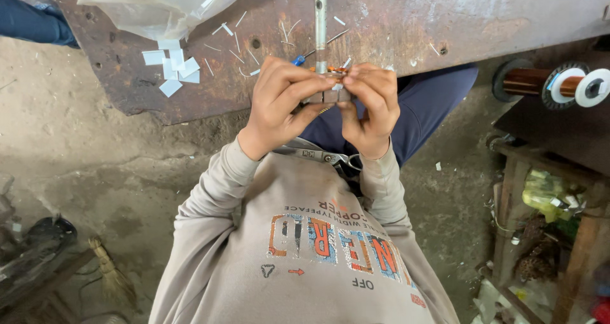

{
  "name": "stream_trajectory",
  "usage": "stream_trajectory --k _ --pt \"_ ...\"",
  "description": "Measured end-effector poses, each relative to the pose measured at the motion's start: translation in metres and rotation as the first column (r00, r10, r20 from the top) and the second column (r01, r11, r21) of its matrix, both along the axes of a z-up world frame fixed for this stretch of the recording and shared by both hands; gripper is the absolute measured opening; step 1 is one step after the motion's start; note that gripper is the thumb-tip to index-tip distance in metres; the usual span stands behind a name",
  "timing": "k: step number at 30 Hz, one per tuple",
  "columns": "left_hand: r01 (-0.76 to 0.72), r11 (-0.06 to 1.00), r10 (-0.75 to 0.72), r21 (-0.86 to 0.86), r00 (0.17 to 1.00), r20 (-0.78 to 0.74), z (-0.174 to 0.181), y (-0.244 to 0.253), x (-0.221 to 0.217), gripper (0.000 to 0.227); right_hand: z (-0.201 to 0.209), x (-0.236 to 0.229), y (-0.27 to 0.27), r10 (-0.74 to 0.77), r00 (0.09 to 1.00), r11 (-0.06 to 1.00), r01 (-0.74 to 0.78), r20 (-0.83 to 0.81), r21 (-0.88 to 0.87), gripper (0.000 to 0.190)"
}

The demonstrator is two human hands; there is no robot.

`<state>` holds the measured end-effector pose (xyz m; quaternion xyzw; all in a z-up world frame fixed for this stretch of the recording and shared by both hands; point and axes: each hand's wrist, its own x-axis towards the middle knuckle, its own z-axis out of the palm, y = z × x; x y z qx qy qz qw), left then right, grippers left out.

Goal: The person cuts small white rectangular pieces from a plastic sheet using scissors and places them into slots on circular motor stator components. They repeat this process for multiple stators on the workbench.

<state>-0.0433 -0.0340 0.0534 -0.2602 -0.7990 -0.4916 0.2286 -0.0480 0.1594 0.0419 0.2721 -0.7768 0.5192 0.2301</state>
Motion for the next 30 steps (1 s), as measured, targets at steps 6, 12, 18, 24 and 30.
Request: stream_trajectory --k 6,12,18,24,30 --pt "-0.343 0.928 0.296 0.145 0.915 0.274 0.001 0.013 -0.012 0.029 0.019 -0.042 -0.015 0.024 0.969 0.996 -0.044 0.244 0.078 0.029" --pt "-0.185 0.932 0.081 0.311 0.944 0.319 0.001 -0.015 -0.020 0.028 0.027 -0.018 -0.028 -0.137 0.990 0.967 0.127 0.031 0.219 0.036" --pt "-0.600 0.795 0.596 -0.085 0.750 0.286 -0.002 -0.090 0.015 0.022 -0.025 0.105 0.037 -0.239 0.885 0.910 0.061 0.400 0.410 0.012" --pt "-0.559 0.732 0.656 -0.389 0.732 0.183 -0.013 -0.112 0.043 0.024 -0.082 0.209 0.086 -0.261 0.863 0.704 -0.135 0.432 0.697 0.045" --pt "-0.540 0.747 0.636 -0.388 0.750 0.182 -0.022 -0.111 0.046 0.030 -0.104 0.215 0.086 -0.338 0.868 0.572 -0.116 0.363 0.812 0.048"
